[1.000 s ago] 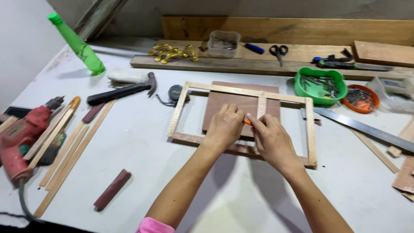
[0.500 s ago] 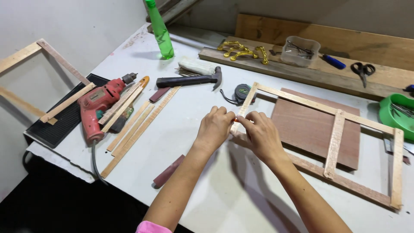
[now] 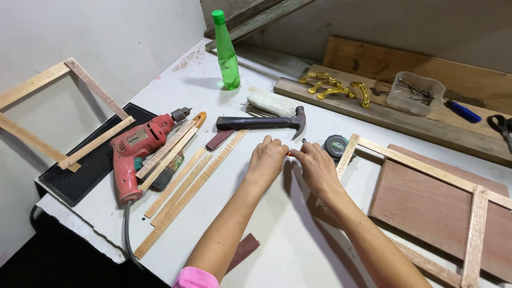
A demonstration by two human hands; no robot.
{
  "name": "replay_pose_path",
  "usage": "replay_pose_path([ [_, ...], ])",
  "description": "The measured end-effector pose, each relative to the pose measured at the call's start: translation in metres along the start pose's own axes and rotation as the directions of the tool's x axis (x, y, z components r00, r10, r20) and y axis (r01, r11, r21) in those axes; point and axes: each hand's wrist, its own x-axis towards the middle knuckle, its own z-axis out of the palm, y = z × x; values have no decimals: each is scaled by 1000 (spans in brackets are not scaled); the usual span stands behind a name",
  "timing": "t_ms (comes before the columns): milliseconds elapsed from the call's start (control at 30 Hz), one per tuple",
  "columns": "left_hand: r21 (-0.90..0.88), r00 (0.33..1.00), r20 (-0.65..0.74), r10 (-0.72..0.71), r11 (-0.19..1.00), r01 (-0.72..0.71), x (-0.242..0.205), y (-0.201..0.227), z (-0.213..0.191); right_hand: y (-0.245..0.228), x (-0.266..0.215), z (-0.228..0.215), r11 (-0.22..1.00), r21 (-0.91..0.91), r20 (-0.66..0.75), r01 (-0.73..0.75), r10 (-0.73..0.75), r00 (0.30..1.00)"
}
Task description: The person assembles a small wooden frame on a workbench: they position thin wood slats across a plywood panel, measure and mark the slats with a ruler and pencil, hammer nails to fasten the frame, sort through a pile of wood strips, and sand the strips with a sanding block.
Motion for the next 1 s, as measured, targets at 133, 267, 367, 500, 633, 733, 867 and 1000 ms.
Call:
replay_pose_path([
  [133,5,1000,8,7,1000,-7,9,-14,15,11,15,23,1000,-25,25,13,-12,1000],
  [267,7,1000,22,8,1000,-8,10,-20,22,9,19,24,999,-27,30,27,-27,999],
  [367,-3,1000,17,-1,1000,1,7,-20,23,6,18,24,999,-37,37,25,-23,999],
  [500,-5,1000,22,-12,1000,12,0,-18,16,-4,16,17,998,-64,57,20,-17,998],
  [633,10,1000,7,-16,1000,16,-14,-23,4,-12,9,20,995,-50,-19,82,-83,996],
  [733,-53,998,-29,-50,997,48,-33,-29,-24,-35,8,11,989,37,-72,146,-143,987],
  [867,-87,989,-61,-138,987,132,-65,-44,-64,-77,13,4,966,87,-109,242,-232,966],
  [1000,-74,965,-158,-210,977,201,-101,-75,-95,-126,24,13,927,137,-127,348,-332,935],
])
